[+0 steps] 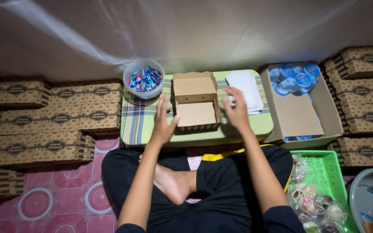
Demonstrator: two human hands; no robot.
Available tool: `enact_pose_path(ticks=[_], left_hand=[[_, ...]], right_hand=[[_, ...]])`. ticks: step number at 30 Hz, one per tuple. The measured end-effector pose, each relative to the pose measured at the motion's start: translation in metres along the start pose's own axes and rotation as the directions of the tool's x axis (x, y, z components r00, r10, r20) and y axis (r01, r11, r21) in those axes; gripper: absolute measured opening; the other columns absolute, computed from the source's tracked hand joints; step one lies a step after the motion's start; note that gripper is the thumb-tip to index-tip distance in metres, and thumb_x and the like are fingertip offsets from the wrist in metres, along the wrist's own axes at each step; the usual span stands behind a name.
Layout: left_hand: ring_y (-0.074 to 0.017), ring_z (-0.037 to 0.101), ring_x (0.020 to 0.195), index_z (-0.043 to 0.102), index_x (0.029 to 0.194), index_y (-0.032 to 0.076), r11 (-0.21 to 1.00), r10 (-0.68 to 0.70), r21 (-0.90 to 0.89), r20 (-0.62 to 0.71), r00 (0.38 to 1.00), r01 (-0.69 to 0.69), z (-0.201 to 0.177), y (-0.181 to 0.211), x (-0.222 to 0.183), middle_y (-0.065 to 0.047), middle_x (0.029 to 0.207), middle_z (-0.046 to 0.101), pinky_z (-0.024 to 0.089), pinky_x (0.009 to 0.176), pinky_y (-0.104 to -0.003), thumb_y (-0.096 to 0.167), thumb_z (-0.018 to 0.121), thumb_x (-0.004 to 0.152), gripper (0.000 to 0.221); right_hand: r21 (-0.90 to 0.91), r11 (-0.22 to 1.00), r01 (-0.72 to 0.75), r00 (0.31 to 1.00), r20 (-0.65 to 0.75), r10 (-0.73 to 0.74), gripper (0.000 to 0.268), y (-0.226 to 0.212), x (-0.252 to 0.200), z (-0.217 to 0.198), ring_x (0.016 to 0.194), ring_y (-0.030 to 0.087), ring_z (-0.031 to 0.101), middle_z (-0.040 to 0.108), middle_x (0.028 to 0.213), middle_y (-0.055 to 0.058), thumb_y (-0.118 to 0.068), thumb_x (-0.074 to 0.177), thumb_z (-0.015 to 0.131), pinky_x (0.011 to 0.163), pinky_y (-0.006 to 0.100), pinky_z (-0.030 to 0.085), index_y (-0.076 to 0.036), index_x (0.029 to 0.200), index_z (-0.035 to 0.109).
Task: Packing various snack items and napkins into small cardboard boxes while sitting on the floor.
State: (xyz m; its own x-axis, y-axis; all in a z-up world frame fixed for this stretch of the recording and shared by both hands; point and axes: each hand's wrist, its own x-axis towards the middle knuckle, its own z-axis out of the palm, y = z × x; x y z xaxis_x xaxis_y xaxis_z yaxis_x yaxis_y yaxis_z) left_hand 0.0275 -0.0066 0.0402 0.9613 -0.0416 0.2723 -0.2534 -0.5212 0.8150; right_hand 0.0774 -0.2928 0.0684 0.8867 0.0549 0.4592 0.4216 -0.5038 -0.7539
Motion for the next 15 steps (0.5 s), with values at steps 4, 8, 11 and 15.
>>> enact_pose_path(ticks=[4,8,11,15], left_hand=[[-0.0384,0.064,0.117,0.030,0.159,0.006,0.980,-0.049,-0.198,-0.075,0.996,0.033,0.017,-0.047,-0.004,-0.024,0.153,0.039,0.050,0.104,-0.045,0.040,0.057,0.101,0.073],[-0.0304,0.069,0.111,0.038,0.155,0.005,0.976,-0.096,-0.201,-0.056,0.994,0.083,0.013,-0.034,-0.005,-0.018,0.143,0.055,0.051,0.102,-0.040,0.039,0.061,0.098,0.070],[-0.0289,0.070,0.109,0.048,0.148,0.006,0.984,-0.084,-0.164,-0.047,0.995,0.075,0.014,-0.035,-0.004,-0.015,0.135,0.061,0.051,0.101,-0.040,0.039,0.064,0.096,0.064],[-0.0259,0.071,0.108,0.057,0.142,0.009,0.981,-0.106,-0.167,-0.047,0.993,0.097,0.015,-0.038,-0.006,-0.012,0.127,0.068,0.051,0.100,-0.038,0.040,0.064,0.097,0.056]], right_hand=[[-0.384,0.923,-0.028,0.980,-0.190,-0.050,0.024,0.064,-0.012,-0.014,0.101,0.037,0.067,0.065,0.113,0.015,-0.007,0.093,0.073,0.087,0.045,0.056,-0.009,0.118,0.071],[-0.594,0.799,-0.093,0.989,-0.150,0.003,0.049,0.077,-0.023,-0.009,0.113,0.035,0.059,0.064,0.119,0.010,-0.039,0.080,0.084,0.092,0.053,0.048,-0.015,0.121,0.070],[-0.605,0.790,-0.103,0.985,-0.170,-0.001,0.042,0.070,-0.026,-0.006,0.117,0.034,0.058,0.065,0.120,0.010,-0.037,0.084,0.082,0.094,0.052,0.047,-0.013,0.117,0.070],[-0.538,0.827,-0.164,0.974,-0.220,0.051,0.019,0.064,-0.028,-0.008,0.117,0.031,0.060,0.069,0.118,0.009,-0.027,0.100,0.071,0.097,0.047,0.046,-0.012,0.111,0.073]])
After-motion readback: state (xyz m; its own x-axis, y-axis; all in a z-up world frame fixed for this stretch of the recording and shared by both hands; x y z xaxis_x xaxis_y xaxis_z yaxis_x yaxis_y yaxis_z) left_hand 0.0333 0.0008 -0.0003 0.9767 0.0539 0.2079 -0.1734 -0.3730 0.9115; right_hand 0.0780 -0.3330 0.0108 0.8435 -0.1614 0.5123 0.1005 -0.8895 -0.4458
